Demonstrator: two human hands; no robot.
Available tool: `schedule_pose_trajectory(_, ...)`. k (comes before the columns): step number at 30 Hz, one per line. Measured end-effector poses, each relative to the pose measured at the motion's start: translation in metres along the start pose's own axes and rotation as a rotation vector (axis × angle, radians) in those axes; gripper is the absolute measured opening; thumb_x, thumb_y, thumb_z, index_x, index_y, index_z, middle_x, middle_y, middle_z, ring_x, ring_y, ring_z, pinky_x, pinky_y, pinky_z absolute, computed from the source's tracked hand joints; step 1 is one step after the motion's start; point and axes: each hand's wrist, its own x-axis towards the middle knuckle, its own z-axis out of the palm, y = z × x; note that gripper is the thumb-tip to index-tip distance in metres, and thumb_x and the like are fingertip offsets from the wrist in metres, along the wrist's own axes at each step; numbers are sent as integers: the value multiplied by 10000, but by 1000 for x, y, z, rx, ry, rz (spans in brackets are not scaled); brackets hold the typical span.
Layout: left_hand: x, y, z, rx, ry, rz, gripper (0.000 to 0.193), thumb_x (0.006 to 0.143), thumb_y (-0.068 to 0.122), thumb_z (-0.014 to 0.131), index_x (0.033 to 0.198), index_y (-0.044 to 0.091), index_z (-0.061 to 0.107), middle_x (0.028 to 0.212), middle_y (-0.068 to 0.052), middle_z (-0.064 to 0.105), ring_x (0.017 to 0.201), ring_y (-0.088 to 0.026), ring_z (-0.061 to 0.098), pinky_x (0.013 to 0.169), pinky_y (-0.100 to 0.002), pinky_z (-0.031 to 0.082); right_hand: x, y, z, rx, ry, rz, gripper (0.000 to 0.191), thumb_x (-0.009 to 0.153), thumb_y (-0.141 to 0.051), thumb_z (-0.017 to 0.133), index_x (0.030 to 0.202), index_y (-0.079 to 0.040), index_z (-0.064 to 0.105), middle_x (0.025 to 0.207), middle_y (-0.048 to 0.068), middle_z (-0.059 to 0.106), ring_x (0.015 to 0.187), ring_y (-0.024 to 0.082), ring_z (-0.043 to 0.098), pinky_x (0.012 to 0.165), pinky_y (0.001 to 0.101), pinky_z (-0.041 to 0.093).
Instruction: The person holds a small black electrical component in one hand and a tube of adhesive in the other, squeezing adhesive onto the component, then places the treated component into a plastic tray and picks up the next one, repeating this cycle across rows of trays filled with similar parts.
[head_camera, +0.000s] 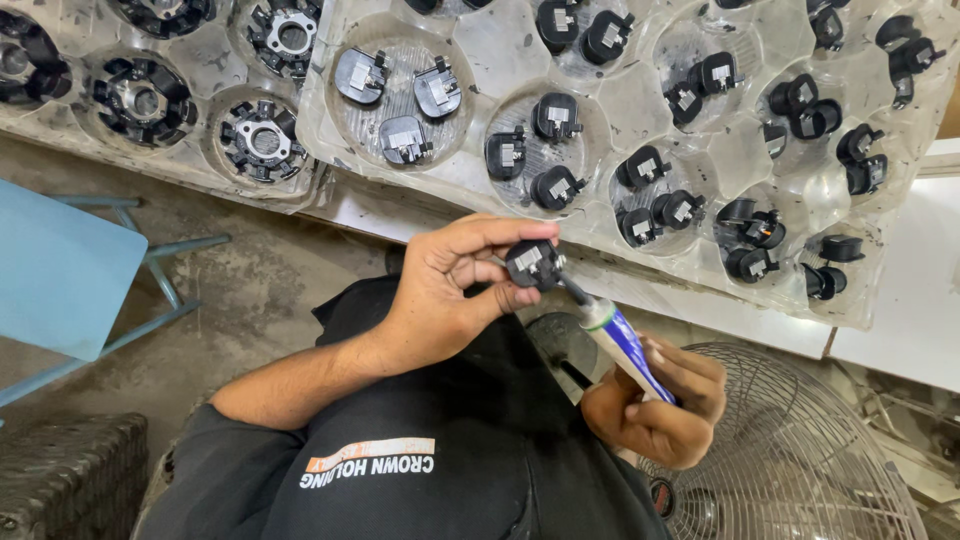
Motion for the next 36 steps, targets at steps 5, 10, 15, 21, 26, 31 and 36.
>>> schedule_pose_trajectory(5, -8, -6, 1, -142, -90, -66, 476, 988, -48, 733, 1438, -44, 578, 1390, -106, 651, 1192, -113, 650, 1022, -273, 597, 2, -3, 1, 23, 82, 21, 395, 901, -12, 775, 788, -93, 404, 875, 151, 620, 849, 275, 720, 564, 283, 650)
schedule_pose_trajectory(10, -14, -14, -2, -222, -117, -142, 482, 1001, -4, 720, 1454, -56, 564, 1448, -121, 628, 1161, -110, 647, 1008, -275, 585, 10, -8, -10, -35, -131, -26, 411, 868, 81, 751, 746, -94, 400, 844, 174, 627, 817, 303, 715, 613, 322, 616)
schedule_pose_trajectory(15, -14, -22, -7, -346, -121, -133, 467, 1013, 28, 713, 1444, -60, 557, 1495, -145, 603, 1101, -132, 674, 952, -294, 603, 10, -7, -8, -34, -128, -13, 405, 852, 92, 738, 746, -95, 394, 842, 181, 636, 793, 317, 725, 567, 296, 586)
schedule_pose_trajectory(21, -15, -28, -13, -379, -136, -124, 461, 1035, 80, 704, 1451, -50, 555, 1504, -158, 600, 1037, -151, 688, 934, -333, 619, 10, -7, -4, -55, -141, -17, 428, 869, 64, 758, 748, -91, 378, 826, 175, 642, 773, 298, 726, 561, 301, 583)
schedule_pose_trajectory(26, -13, -30, -14, -416, -127, -146, 464, 1032, 95, 713, 1444, -43, 550, 1490, -151, 602, 995, -148, 680, 924, -358, 623, 11, -6, -6, -94, -193, 0, 429, 894, 95, 752, 761, -82, 384, 837, 170, 652, 794, 303, 735, 578, 306, 577)
schedule_pose_trajectory(31, -13, -29, -15, -555, -150, -217, 452, 1031, 103, 700, 1442, -61, 609, 1231, -141, 638, 906, -140, 666, 869, -351, 615, 10, -4, -8, -60, -172, 4, 437, 850, 105, 758, 747, -98, 386, 819, 183, 659, 778, 303, 724, 590, 299, 543)
schedule_pose_trajectory(36, 0, -18, -4, -507, -149, -183, 425, 1014, 74, 743, 1410, -35, 631, 1349, -123, 686, 970, -140, 674, 874, -342, 614, 23, 10, -26, 27, -286, 20, 389, 840, 77, 765, 782, -100, 423, 905, 175, 659, 843, 306, 712, 599, 317, 566)
